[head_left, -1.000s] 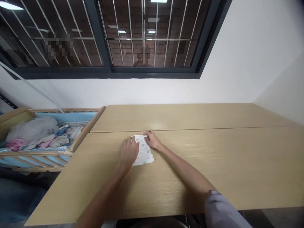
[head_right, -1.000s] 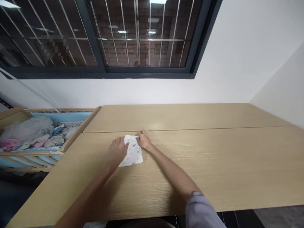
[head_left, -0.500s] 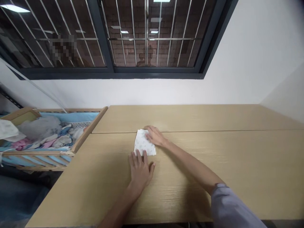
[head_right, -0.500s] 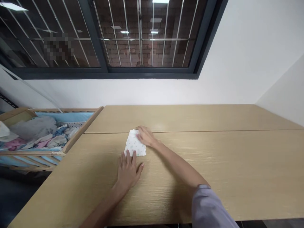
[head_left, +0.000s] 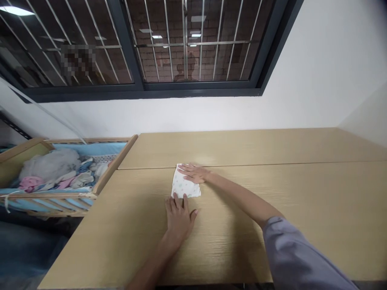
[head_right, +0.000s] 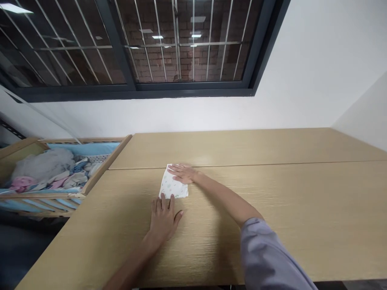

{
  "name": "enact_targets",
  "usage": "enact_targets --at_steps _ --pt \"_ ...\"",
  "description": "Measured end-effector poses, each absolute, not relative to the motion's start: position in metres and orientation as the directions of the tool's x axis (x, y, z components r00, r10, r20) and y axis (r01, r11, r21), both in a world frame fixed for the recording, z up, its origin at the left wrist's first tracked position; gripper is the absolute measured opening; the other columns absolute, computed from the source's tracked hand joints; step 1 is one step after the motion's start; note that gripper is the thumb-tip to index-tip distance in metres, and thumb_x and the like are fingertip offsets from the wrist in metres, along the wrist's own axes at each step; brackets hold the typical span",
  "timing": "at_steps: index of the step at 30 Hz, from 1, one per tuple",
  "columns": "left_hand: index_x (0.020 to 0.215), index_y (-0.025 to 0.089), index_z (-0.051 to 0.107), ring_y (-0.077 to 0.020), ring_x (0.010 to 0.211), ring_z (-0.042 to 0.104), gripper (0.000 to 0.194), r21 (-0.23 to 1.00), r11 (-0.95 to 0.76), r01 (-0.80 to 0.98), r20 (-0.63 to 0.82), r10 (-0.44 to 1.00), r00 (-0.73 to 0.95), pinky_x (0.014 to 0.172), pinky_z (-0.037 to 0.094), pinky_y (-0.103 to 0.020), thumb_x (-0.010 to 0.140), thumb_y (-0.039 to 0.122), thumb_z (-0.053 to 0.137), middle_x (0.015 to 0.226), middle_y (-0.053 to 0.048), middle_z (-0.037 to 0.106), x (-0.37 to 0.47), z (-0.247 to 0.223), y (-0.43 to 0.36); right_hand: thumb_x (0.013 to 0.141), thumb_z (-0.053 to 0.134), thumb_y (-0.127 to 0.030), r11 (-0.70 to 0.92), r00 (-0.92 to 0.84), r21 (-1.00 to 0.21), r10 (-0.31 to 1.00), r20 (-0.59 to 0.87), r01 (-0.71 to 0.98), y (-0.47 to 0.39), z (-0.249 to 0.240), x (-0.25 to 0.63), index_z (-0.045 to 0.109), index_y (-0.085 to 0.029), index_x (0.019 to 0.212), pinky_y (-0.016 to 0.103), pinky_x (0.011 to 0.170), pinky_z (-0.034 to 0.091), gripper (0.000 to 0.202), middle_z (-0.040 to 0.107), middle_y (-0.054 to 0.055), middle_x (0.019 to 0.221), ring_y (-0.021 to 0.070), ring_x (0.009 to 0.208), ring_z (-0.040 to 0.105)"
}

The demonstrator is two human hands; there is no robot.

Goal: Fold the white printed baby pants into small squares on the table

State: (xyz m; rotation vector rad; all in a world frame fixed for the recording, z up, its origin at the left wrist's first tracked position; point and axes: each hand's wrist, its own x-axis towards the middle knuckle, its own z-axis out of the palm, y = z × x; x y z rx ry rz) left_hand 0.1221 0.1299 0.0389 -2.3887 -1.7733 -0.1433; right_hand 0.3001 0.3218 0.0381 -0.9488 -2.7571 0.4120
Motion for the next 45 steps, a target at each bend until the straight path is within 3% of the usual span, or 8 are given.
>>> enact_targets --at_steps 6,10,15,20,25,34,38,45 --pt "0.146 0.011 0.050 -0.0448 0.131 0.052 0.066 -0.047 -0.298 0.953 0.179 0.936 0.302 0.111 0.032 -0.065 0.095 0.052 0.052 0.147 -0.028 0.052 0.120 0.041 0.131 0.105 0.037 -0.042 0.740 -0.726 -0.314 0.662 0.186 0.595 0.325 0.045 0.305 0.035 -0.024 0.157 0.045 0.125 0.014 0.055 0.029 0.006 0.165 0.0229 0.154 0.022" --pt "0.136 0.011 0.059 -0.0390 0.124 0.058 0.047 0.034 -0.384 0.923 0.182 0.910 0.372 0.105 0.041 -0.058 0.100 0.039 0.045 0.142 -0.025 0.057 0.096 0.045 0.145 0.103 0.042 -0.047 0.727 -0.679 -0.236 0.687 0.259 0.645 0.285 0.063 0.305 0.040 -0.020 0.154 0.052 0.120 0.020 0.058 0.033 0.014 0.162 0.0311 0.149 0.028" --pt "0.113 0.020 0.069 -0.0237 0.112 0.064 0.031 0.119 -0.540 0.834 0.183 0.837 0.516 0.100 0.047 -0.040 0.098 0.017 0.042 0.121 -0.010 0.072 0.053 0.051 0.182 0.096 0.055 -0.054 0.742 -0.699 -0.178 0.669 0.252 0.646 0.221 0.065 0.316 0.063 -0.018 0.128 0.049 0.102 0.037 0.049 0.062 0.015 0.121 0.0295 0.112 0.056" --pt "0.100 0.020 0.069 -0.0233 0.104 0.064 0.028 0.128 -0.606 0.785 0.211 0.790 0.575 0.096 0.047 -0.039 0.099 0.015 0.041 0.108 -0.008 0.074 0.044 0.052 0.202 0.103 0.045 -0.034 0.689 -0.641 -0.153 0.719 0.270 0.709 0.191 0.045 0.321 0.066 -0.016 0.116 0.042 0.097 0.037 0.030 0.064 0.013 0.112 0.0258 0.108 0.056" --pt "0.100 0.018 0.064 -0.0240 0.097 0.064 0.032 0.124 -0.609 0.783 0.256 0.782 0.568 0.092 0.046 -0.040 0.103 0.020 0.033 0.099 -0.010 0.072 0.055 0.053 0.186 0.100 0.045 -0.023 0.568 -0.510 -0.234 0.818 0.264 0.789 0.174 0.052 0.314 0.065 -0.014 0.104 0.040 0.095 0.036 0.023 0.067 0.013 0.101 0.0246 0.102 0.059" --pt "0.105 0.018 0.061 -0.0245 0.098 0.062 0.028 0.141 -0.462 0.875 0.318 0.858 0.402 0.089 0.045 -0.037 0.103 0.022 0.034 0.100 -0.010 0.069 0.081 0.054 0.210 0.093 0.047 -0.025 0.241 -0.313 -0.562 0.949 -0.034 0.791 0.203 0.084 0.317 0.067 -0.016 0.085 0.028 0.074 0.040 0.023 0.072 0.010 0.097 0.0208 0.086 0.063" --pt "0.112 0.018 0.061 -0.0266 0.102 0.058 0.032 0.126 -0.377 0.918 0.351 0.882 0.314 0.090 0.044 -0.038 0.104 0.024 0.030 0.108 -0.013 0.066 0.099 0.061 0.240 0.096 0.043 -0.022 0.170 -0.214 -0.564 0.977 -0.013 0.808 0.234 0.082 0.318 0.066 -0.015 0.091 0.027 0.069 0.041 0.025 0.072 0.009 0.091 0.0196 0.080 0.063" --pt "0.114 0.014 0.063 -0.0306 0.103 0.058 0.035 0.122 -0.258 0.958 0.347 0.916 0.202 0.086 0.045 -0.040 0.104 0.023 0.030 0.107 -0.017 0.065 0.118 0.046 0.276 0.103 0.040 -0.025 0.099 -0.030 -0.504 0.989 0.142 0.858 0.254 0.049 0.311 0.060 -0.014 0.113 0.034 0.092 0.041 0.025 0.064 0.019 0.117 0.0257 0.108 0.059"
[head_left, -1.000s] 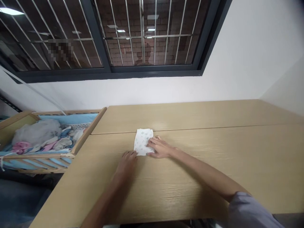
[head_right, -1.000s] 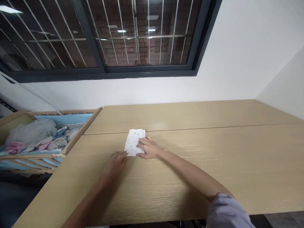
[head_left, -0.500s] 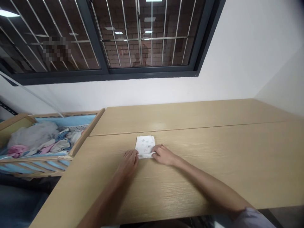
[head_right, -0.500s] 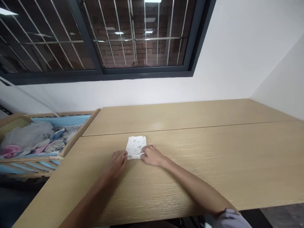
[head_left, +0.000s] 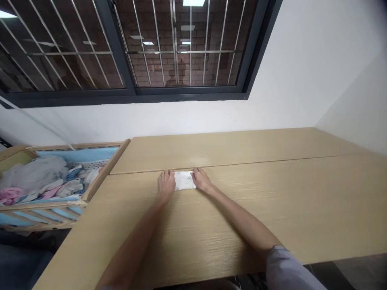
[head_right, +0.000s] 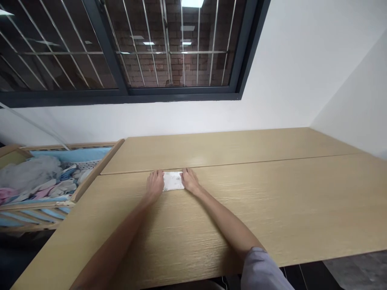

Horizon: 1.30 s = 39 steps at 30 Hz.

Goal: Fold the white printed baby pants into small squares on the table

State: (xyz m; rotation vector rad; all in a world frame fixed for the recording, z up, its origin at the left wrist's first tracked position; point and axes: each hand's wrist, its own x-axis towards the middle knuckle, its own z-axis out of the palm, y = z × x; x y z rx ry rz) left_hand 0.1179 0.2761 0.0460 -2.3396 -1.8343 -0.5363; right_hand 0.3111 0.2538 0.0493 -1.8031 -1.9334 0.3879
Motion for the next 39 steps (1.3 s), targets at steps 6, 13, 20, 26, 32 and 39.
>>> enact_targets --at_steps 6,13,20,26,32,39 --pt "0.128 0.009 0.057 -0.0343 0.122 0.055 0.043 0.144 -0.293 0.945 0.385 0.896 0.219 0.099 0.044 -0.048 0.104 0.027 0.026 0.127 -0.023 0.061 0.118 0.041 0.275 0.103 0.041 -0.027 0.113 0.011 -0.495 0.971 0.240 0.861 0.254 0.047 0.309 0.056 -0.014 0.128 0.039 0.101 0.041 0.032 0.060 0.019 0.126 0.0276 0.120 0.054" --pt "0.154 0.006 0.029 -0.0290 0.152 0.027 0.073 0.115 -0.608 0.786 0.351 0.765 0.541 0.122 0.027 -0.046 0.102 0.056 0.026 0.161 -0.020 0.036 0.115 0.021 0.260 0.104 0.035 -0.038 0.556 -0.485 -0.308 0.828 0.280 0.772 0.236 0.045 0.303 0.035 -0.013 0.155 0.048 0.120 0.023 0.057 0.042 0.017 0.157 0.0277 0.146 0.035" --pt "0.156 0.000 0.022 -0.0368 0.153 0.021 0.085 0.136 -0.598 0.790 0.332 0.778 0.533 0.121 0.026 -0.054 0.100 0.064 0.025 0.161 -0.029 0.028 0.089 0.005 0.262 0.101 0.025 -0.066 0.473 -0.446 -0.352 0.881 0.159 0.808 0.227 0.030 0.333 0.020 -0.014 0.162 0.046 0.126 0.014 0.080 0.023 0.014 0.166 0.0265 0.155 0.019" --pt "0.157 0.008 0.025 -0.0339 0.153 0.023 0.079 0.094 -0.680 0.727 0.377 0.700 0.606 0.121 0.026 -0.051 0.099 0.061 0.036 0.162 -0.022 0.033 0.072 0.031 0.253 0.100 0.024 -0.069 0.430 -0.430 -0.416 0.897 0.098 0.801 0.219 0.042 0.352 0.008 -0.014 0.163 0.050 0.126 0.011 0.086 0.009 0.014 0.168 0.0289 0.156 0.008" --pt "0.148 0.018 0.044 -0.0338 0.140 0.046 0.073 0.178 -0.702 0.690 0.278 0.708 0.649 0.114 0.037 -0.050 0.089 0.059 0.057 0.152 -0.016 0.051 0.077 0.040 0.253 0.091 0.056 -0.063 0.537 -0.546 -0.443 0.829 0.121 0.717 0.229 0.047 0.345 0.015 -0.020 0.163 0.054 0.123 0.015 0.093 0.021 0.015 0.167 0.0339 0.153 0.021" --pt "0.129 0.022 0.061 -0.0268 0.130 0.055 0.042 0.289 -0.584 0.759 0.281 0.810 0.515 0.112 0.040 -0.043 0.087 0.020 0.054 0.141 -0.010 0.062 0.088 0.044 0.264 0.088 0.055 -0.024 0.437 -0.354 -0.564 0.899 0.257 0.701 0.250 0.026 0.333 0.040 -0.018 0.148 0.055 0.112 0.029 0.062 0.054 0.017 0.145 0.0313 0.136 0.046"
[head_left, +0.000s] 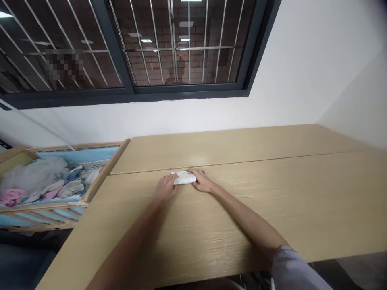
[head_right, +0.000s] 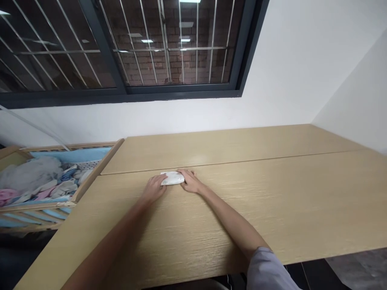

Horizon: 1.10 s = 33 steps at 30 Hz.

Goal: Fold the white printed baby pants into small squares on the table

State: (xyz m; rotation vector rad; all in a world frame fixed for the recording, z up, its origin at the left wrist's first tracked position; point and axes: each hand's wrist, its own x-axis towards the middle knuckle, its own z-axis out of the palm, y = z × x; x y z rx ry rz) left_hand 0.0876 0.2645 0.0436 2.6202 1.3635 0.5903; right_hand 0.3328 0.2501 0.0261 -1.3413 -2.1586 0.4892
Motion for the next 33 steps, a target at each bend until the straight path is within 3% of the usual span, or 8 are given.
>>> enact_targets --at_steps 4,7,9,12,17,23,28,33 --pt "0.116 0.020 0.065 -0.0275 0.120 0.061 0.029 0.389 -0.443 0.808 0.280 0.892 0.355 0.106 0.045 -0.044 0.094 0.026 0.046 0.125 -0.012 0.069 0.094 0.063 0.254 0.087 0.058 -0.029 0.344 -0.185 -0.770 0.939 0.290 0.538 0.263 0.039 0.329 0.045 -0.020 0.135 0.045 0.099 0.044 0.050 0.065 0.011 0.122 0.0271 0.115 0.059" --pt "0.124 0.019 0.058 -0.0219 0.100 0.070 0.033 0.475 -0.341 0.811 0.202 0.940 0.276 0.089 0.054 -0.034 0.097 0.036 0.047 0.108 -0.008 0.074 0.097 0.073 0.240 0.090 0.056 -0.033 0.264 -0.128 -0.924 0.963 0.236 0.278 0.272 0.051 0.329 0.037 -0.022 0.136 0.034 0.079 0.052 0.051 0.066 0.007 0.107 0.0215 0.094 0.065" --pt "0.132 0.018 0.051 -0.0192 0.087 0.072 0.043 0.511 -0.272 0.815 0.131 0.962 0.238 0.077 0.055 -0.029 0.096 0.041 0.052 0.098 -0.005 0.076 0.100 0.074 0.232 0.089 0.059 -0.038 0.203 -0.113 -0.948 0.977 0.180 0.245 0.280 0.053 0.329 0.035 -0.022 0.136 0.031 0.071 0.051 0.055 0.064 0.003 0.098 0.0193 0.082 0.064" --pt "0.132 0.013 0.048 -0.0210 0.083 0.073 0.051 0.503 -0.166 0.848 0.041 0.985 0.169 0.072 0.053 -0.029 0.092 0.042 0.060 0.091 -0.007 0.076 0.106 0.068 0.226 0.083 0.069 -0.041 0.195 -0.106 -0.891 0.981 0.166 0.410 0.290 0.046 0.327 0.044 -0.020 0.129 0.029 0.069 0.050 0.056 0.062 0.002 0.094 0.0167 0.077 0.061" --pt "0.119 0.016 0.056 -0.0295 0.096 0.073 0.039 0.389 -0.093 0.917 -0.019 0.994 0.109 0.078 0.052 -0.036 0.090 0.041 0.061 0.103 -0.015 0.075 0.113 0.065 0.223 0.079 0.074 -0.037 0.247 -0.132 -0.797 0.969 0.209 0.552 0.300 0.029 0.323 0.057 -0.017 0.111 0.030 0.075 0.051 0.041 0.063 0.004 0.098 0.0164 0.083 0.059" --pt "0.117 0.015 0.060 -0.0376 0.116 0.062 0.043 0.271 -0.200 0.942 0.063 0.980 0.190 0.097 0.047 -0.050 0.095 0.050 0.048 0.119 -0.022 0.068 0.119 0.073 0.185 0.096 0.055 -0.038 0.316 -0.177 -0.731 0.948 0.264 0.605 0.281 0.044 0.318 0.059 -0.014 0.121 0.039 0.098 0.048 0.034 0.063 0.014 0.117 0.0236 0.113 0.059" --pt "0.145 0.016 0.046 -0.0410 0.145 0.035 0.063 0.186 -0.428 0.885 0.229 0.894 0.384 0.111 0.038 -0.056 0.094 0.053 0.048 0.154 -0.021 0.044 0.135 0.050 0.147 0.105 0.040 -0.042 0.623 -0.540 -0.484 0.779 0.319 0.614 0.237 0.074 0.303 0.047 -0.024 0.148 0.045 0.119 0.031 0.048 0.046 0.011 0.154 0.0244 0.143 0.041" --pt "0.136 0.014 0.061 -0.0453 0.132 0.048 0.069 0.139 -0.413 0.900 0.126 0.909 0.397 0.106 0.039 -0.061 0.094 0.065 0.041 0.136 -0.026 0.060 0.145 0.035 0.141 0.107 0.033 -0.040 0.789 -0.796 -0.428 0.564 0.219 0.441 0.213 0.069 0.290 0.036 -0.026 0.157 0.040 0.125 0.022 0.052 0.036 0.005 0.162 0.0192 0.151 0.030"
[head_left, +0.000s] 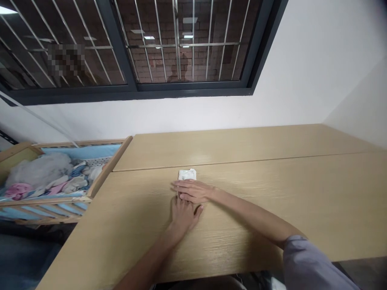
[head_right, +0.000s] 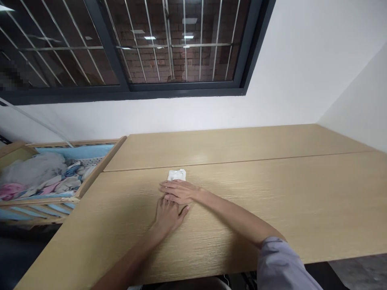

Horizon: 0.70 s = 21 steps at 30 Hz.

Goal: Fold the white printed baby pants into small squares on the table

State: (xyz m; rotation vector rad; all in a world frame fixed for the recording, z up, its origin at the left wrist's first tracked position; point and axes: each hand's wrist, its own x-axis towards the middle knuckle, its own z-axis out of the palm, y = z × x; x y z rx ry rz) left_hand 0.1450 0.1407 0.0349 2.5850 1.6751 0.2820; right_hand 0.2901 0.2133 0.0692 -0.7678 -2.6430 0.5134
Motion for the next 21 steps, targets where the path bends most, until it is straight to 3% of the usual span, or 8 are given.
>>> enact_targets --at_steps 5,12,18,21 --pt "0.138 0.016 0.059 -0.0455 0.137 0.043 0.069 0.137 -0.431 0.892 0.157 0.899 0.410 0.107 0.037 -0.062 0.094 0.065 0.042 0.142 -0.024 0.057 0.144 0.033 0.142 0.106 0.038 -0.037 0.735 -0.791 -0.515 0.590 0.165 0.441 0.229 0.054 0.301 0.044 -0.026 0.153 0.039 0.126 0.020 0.048 0.039 0.002 0.160 0.0174 0.150 0.031" --pt "0.155 0.023 0.038 -0.0442 0.142 0.038 0.074 0.128 -0.415 0.901 0.195 0.901 0.388 0.106 0.039 -0.061 0.092 0.061 0.049 0.159 -0.021 0.039 0.141 0.027 0.142 0.104 0.044 -0.041 0.703 -0.733 -0.495 0.657 0.178 0.510 0.268 0.052 0.320 0.037 -0.034 0.155 0.041 0.127 0.016 0.052 0.033 -0.004 0.163 0.0157 0.152 0.025" --pt "0.154 0.023 0.039 -0.0426 0.141 0.040 0.068 0.128 -0.403 0.906 0.157 0.910 0.383 0.106 0.040 -0.058 0.096 0.057 0.046 0.157 -0.021 0.041 0.140 0.041 0.141 0.105 0.029 -0.054 0.562 -0.585 -0.488 0.802 0.122 0.668 0.297 0.035 0.334 0.031 -0.026 0.159 0.042 0.127 0.010 0.061 0.024 0.003 0.167 0.0190 0.155 0.016" --pt "0.147 0.023 0.047 -0.0365 0.130 0.052 0.059 0.145 -0.366 0.919 0.134 0.928 0.348 0.104 0.043 -0.051 0.098 0.055 0.041 0.147 -0.019 0.053 0.135 0.060 0.150 0.106 0.027 -0.052 0.476 -0.464 -0.517 0.871 0.162 0.712 0.297 0.035 0.339 0.032 -0.022 0.158 0.046 0.125 0.013 0.061 0.025 0.009 0.166 0.0231 0.155 0.019"
